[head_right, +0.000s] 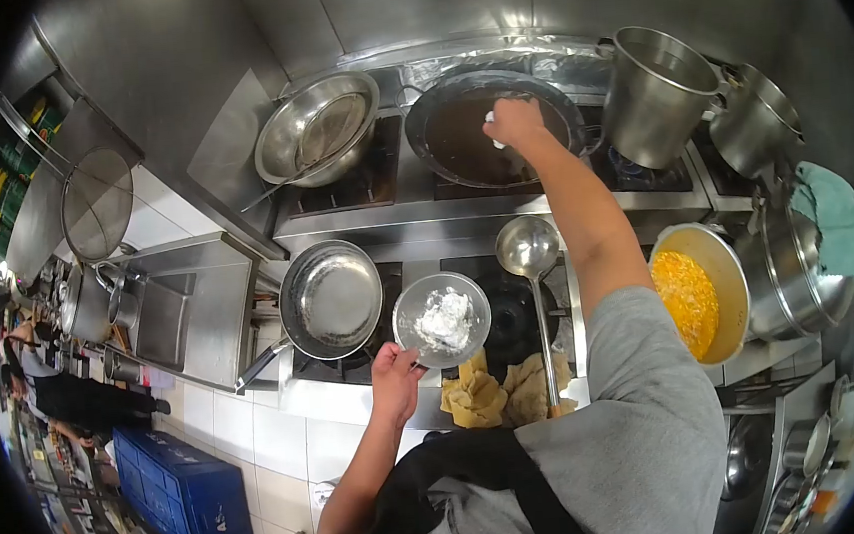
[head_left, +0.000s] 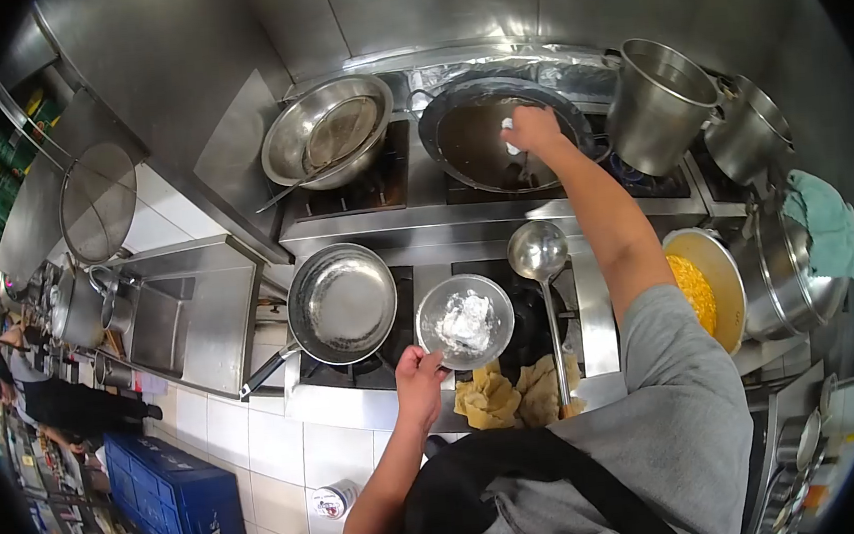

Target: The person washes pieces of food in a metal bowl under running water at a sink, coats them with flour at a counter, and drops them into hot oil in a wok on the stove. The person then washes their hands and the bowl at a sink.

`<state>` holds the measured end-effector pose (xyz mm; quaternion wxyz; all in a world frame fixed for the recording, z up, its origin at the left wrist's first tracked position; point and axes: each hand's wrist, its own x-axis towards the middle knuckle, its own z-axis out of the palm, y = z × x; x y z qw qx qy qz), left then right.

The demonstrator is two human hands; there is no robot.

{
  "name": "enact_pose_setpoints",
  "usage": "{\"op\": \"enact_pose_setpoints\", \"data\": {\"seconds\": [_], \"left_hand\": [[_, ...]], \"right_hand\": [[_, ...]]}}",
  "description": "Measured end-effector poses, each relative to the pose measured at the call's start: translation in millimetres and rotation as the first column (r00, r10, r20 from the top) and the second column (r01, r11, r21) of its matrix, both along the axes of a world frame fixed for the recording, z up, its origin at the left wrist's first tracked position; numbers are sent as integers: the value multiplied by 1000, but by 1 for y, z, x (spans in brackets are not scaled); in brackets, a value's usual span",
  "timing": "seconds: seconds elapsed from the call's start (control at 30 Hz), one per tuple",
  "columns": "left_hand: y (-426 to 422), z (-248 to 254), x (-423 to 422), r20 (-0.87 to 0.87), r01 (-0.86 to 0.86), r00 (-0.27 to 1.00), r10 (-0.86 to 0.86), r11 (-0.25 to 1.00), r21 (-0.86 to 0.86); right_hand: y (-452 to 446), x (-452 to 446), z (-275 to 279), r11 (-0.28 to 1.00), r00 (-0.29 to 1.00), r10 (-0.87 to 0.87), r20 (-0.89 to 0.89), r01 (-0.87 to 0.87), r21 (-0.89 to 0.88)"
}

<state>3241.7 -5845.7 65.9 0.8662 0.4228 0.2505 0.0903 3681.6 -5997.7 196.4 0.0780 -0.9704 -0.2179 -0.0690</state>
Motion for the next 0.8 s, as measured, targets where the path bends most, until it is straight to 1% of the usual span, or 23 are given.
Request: {"op": "enact_pose_setpoints", "data": {"seconds": [0.03,0.1,0.17,0.23,0.27,0.3,0.33,0.37,0.43,0.47,0.5,0.53,0.57,0.63,0.67,0.73,0.77,0.8], "left_hand": [[0,2,0,-10,-13,1000,13,1000,0],[-3,6,-3,-28,-51,998,51,999,-4],[1,-2,-4,-38,-63,997,62,998,-15],[2,-3,-5,-41,-54,998,53,998,-22],[4,0,-4,-49,-49,998,49,999,-11],[5,2,-2,-58,-41,997,41,999,-1],[5,6,1,-80,-40,996,41,999,20],[7,2,3,-88,-24,996,25,1000,11],[14,-8,6,-31,5,1000,-2,997,75],[14,-6,9,-27,-1,1000,4,997,79],[12,-3,12,-25,-8,1000,10,997,80],[10,3,15,-38,-16,999,20,994,113],[13,-2,17,-19,25,1000,-23,990,136],[15,0,17,-35,58,998,-52,981,184],[15,3,18,-34,83,996,-79,984,156],[16,3,17,-22,116,993,-114,985,130],[17,2,18,10,147,989,-149,982,122],[17,2,18,44,175,982,-181,978,115]], "right_hand": [[1,8,-6,1000,1000,13,-10,-13,0],[2,22,-15,999,992,-33,-120,30,-20],[4,28,-18,998,988,-56,-141,51,-41],[-1,24,-4,996,983,-78,-169,84,26],[-1,17,3,992,996,-79,-49,83,90],[-4,7,9,991,994,-95,-52,100,88],[-8,-11,22,967,999,-35,35,25,254],[-11,-33,33,913,991,13,131,-65,403],[-17,-96,38,821,984,127,123,-174,544],[-20,-136,37,797,962,251,105,-267,542],[-25,-169,27,776,924,381,32,-339,531],[-26,-199,17,789,895,442,-60,-356,500],[-27,-217,-6,773,850,526,-2,-477,418],[-25,-262,-13,831,844,504,-184,-416,368],[-27,-275,-23,838,843,497,-205,-405,366],[-28,-291,-35,817,803,573,-166,-544,190],[-28,-297,-35,821,807,568,-164,-540,187],[-27,-305,-35,835,818,551,-167,-541,106]]}}
